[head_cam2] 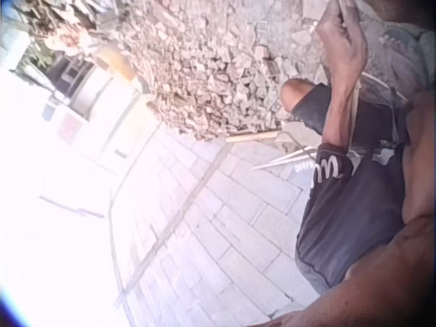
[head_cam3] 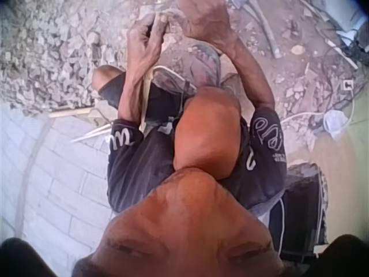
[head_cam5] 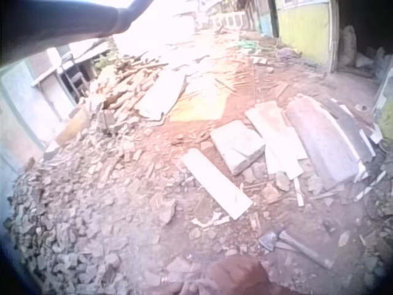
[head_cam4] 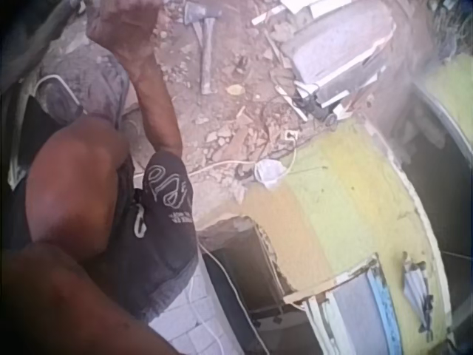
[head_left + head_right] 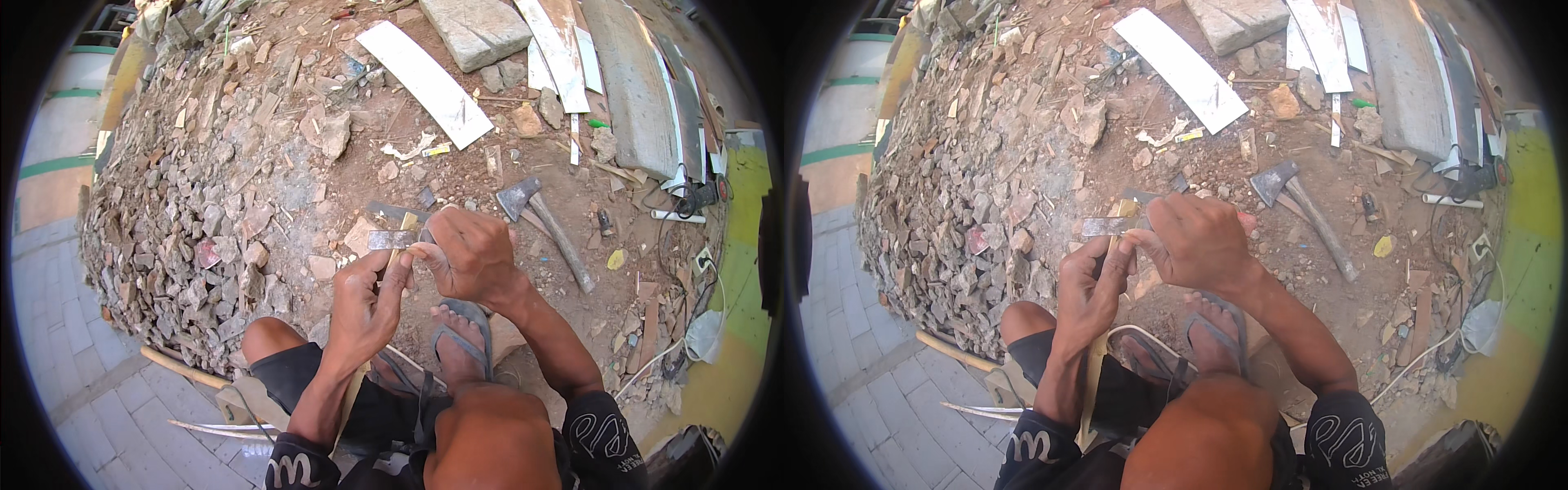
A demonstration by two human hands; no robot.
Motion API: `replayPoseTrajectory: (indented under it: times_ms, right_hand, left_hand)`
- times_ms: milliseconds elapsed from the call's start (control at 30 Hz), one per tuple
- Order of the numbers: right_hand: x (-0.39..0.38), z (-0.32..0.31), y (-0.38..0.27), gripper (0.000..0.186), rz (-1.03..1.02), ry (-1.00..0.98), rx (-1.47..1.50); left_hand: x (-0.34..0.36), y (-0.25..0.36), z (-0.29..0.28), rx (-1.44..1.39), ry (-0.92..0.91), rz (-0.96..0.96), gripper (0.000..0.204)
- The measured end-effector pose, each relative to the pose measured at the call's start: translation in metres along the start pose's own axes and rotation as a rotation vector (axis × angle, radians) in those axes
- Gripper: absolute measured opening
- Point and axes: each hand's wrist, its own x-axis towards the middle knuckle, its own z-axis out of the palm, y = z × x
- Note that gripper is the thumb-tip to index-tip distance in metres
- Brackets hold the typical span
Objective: The person sits on the ground and uses a small axe to shave and shape a thin wooden stick. They repeatedly strike the stick to remove material and refine its edges.
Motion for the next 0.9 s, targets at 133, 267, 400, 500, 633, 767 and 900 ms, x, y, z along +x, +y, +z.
replayPoseTrajectory:
  times_ms: [133,267,400,500,633,767,900]
  right_hand:
    - [-0.003,0.001,-0.003,0.037,0.009,-0.031,-0.024]
    - [-0.001,0.006,0.003,0.038,-0.017,-0.014,-0.097]
    - [0.005,0.007,0.017,0.041,-0.101,0.063,-0.16]
    - [-0.011,-0.001,0.094,0.043,0.487,0.052,-0.34]
    - [-0.011,-0.022,0.06,0.041,0.273,0.052,-0.15]
    - [-0.007,-0.009,0.012,0.038,0.059,0.004,-0.028]
    - [0.0,-0.005,0.004,0.037,0.006,-0.042,-0.017]
  left_hand:
    - [0.0,0.001,0.0,0.077,0.02,0.063,0.038]
    - [0.001,0.0,0.001,0.151,0.03,0.078,0.038]
    - [-0.001,0.003,0.0,0.102,0.033,0.047,0.028]
    - [-0.014,0.02,-0.005,0.013,0.017,0.018,0.021]
    - [-0.013,0.012,-0.007,-0.22,-0.044,-0.154,0.026]
    - [0.0,0.005,-0.006,-0.332,-0.122,-0.208,0.031]
    - [0.001,0.008,-0.004,-0.337,-0.088,-0.202,0.034]
